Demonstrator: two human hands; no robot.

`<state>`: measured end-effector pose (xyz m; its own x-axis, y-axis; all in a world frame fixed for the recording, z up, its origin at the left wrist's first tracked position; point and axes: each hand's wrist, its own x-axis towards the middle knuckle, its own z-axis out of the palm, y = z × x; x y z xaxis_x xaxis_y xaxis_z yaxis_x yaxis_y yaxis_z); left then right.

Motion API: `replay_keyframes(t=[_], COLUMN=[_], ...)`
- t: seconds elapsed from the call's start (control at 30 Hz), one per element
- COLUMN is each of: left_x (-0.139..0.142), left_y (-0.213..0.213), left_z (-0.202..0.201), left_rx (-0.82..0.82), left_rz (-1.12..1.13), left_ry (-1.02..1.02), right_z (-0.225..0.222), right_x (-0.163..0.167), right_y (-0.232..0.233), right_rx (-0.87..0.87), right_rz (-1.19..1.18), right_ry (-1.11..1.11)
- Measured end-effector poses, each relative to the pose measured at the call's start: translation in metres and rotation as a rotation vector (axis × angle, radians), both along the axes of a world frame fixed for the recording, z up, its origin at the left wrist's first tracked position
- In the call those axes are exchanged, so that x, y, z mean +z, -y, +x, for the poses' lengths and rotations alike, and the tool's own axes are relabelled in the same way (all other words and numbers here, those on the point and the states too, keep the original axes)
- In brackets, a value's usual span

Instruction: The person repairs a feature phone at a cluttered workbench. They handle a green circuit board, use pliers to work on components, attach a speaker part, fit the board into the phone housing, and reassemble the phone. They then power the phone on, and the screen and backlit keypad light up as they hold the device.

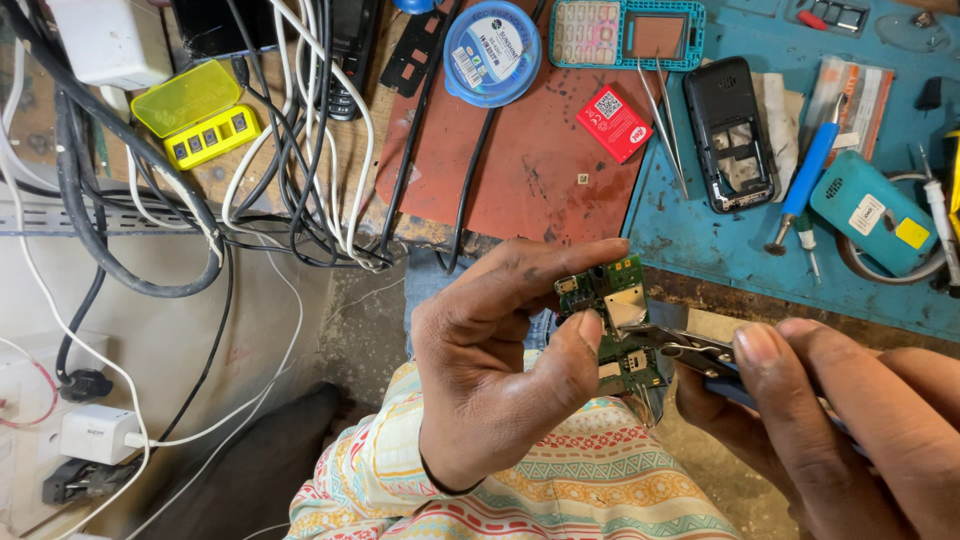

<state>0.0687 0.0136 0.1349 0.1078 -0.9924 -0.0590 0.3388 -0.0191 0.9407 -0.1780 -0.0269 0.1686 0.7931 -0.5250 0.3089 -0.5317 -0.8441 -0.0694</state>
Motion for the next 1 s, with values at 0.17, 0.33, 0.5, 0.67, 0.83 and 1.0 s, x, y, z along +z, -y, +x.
replay_keyframes(t=[0.17,0.33,0.5,0.67,0.83,1.0], left_x=[0.001,0.001,0.001,0.001,0.000,-0.002], left_y=[0.002,0.004,0.004,0.004,0.004,0.004], left_z=[-0.002,-0.002,-0.004,-0.002,-0.001,0.000], left_rx=[0.011,0.011,0.016,0.019,0.039,0.040], left_rz=[0.018,0.010,0.048,0.051,0.023,0.019], left_ry=[-0.045,-0.049,-0.110,-0.087,-0.090,-0.090], right_z=[0.002,0.007,0.010,0.014,0.018,0.020], right_x=[0.002,0.002,0.002,0.003,0.004,0.008], right_y=[0.002,0.003,0.006,0.004,0.006,0.006], right_rx=[0.004,0.011,0.008,0.021,0.029,0.026], right_rz=[-0.010,-0.021,-0.033,-0.057,-0.074,-0.095], right_ry=[0.016,0.023,0.031,0.012,0.006,-0.023])
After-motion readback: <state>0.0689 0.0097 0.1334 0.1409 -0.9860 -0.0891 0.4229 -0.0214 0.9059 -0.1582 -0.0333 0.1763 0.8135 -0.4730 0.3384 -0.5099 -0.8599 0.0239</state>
